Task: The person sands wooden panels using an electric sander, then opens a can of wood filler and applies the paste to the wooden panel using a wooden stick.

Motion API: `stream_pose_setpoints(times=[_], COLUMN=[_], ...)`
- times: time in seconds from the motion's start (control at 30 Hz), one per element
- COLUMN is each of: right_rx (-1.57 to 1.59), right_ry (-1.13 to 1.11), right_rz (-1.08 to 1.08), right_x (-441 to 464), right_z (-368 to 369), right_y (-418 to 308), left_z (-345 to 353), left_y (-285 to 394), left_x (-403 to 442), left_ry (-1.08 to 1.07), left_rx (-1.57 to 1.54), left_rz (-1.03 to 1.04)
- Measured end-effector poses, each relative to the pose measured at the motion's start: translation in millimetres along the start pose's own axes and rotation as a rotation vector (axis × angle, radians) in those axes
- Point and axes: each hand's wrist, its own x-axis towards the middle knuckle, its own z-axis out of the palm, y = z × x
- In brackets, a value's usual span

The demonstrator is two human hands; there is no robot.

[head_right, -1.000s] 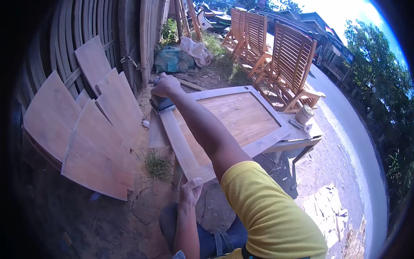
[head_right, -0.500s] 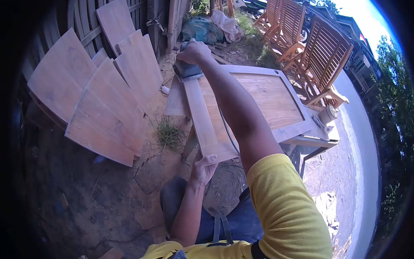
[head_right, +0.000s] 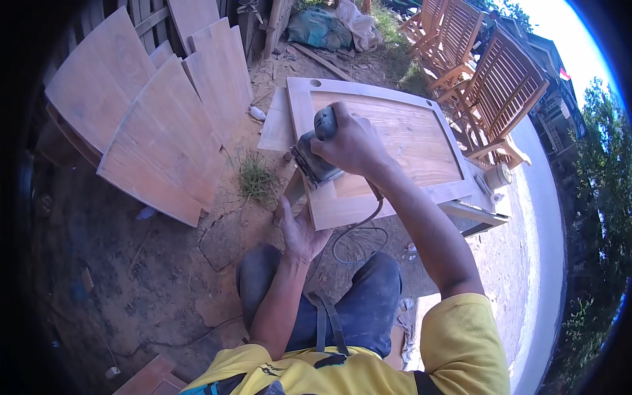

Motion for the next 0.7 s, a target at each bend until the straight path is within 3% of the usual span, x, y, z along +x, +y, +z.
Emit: stream_pose_setpoints(times=[0.1,0.2,0.33,0.4,0.43,0.6,0.7], right_rx=[0.023,0.014,0.008,-0.121,-0.133,-0.146,-0.157], right_ry=[0.065,0.07,0.089,0.082,0.101,0.167,0.179], right_rz=[-0.113,-0.127,-0.122,-0.062,-0.056,0.029,0.051], right_x=[-44.9,-28.3,54.0,105.8,130.9,235.2,251.2], right_z=[5.6,9.2,10.7,11.2,11.9,18.9,18.0], right_y=[7.1,0.4,-4.4,-6.5,-5.3,-5.1,-6.9], left_z=[-3.7,-2.2,-5.7,-8.0,-6.1,-14.9,-10.7], left_y=[0.0,-0.1,-1.7,-5.1,-5.4,-3.9,-1.4], left_x=[1.7,-1.5,-1.9,0.2,-0.4,1.5,3.3], left_ry=[-0.117,-0.055,-0.11,-0.068,0.003,-0.024,-0.034], left_rx=[-0.047,-0.011,-0.053,0.391,0.237,0.295,0.326], left_rz=[-0.002,-0.005,-0.011,0.094,0.065,0.062,0.081])
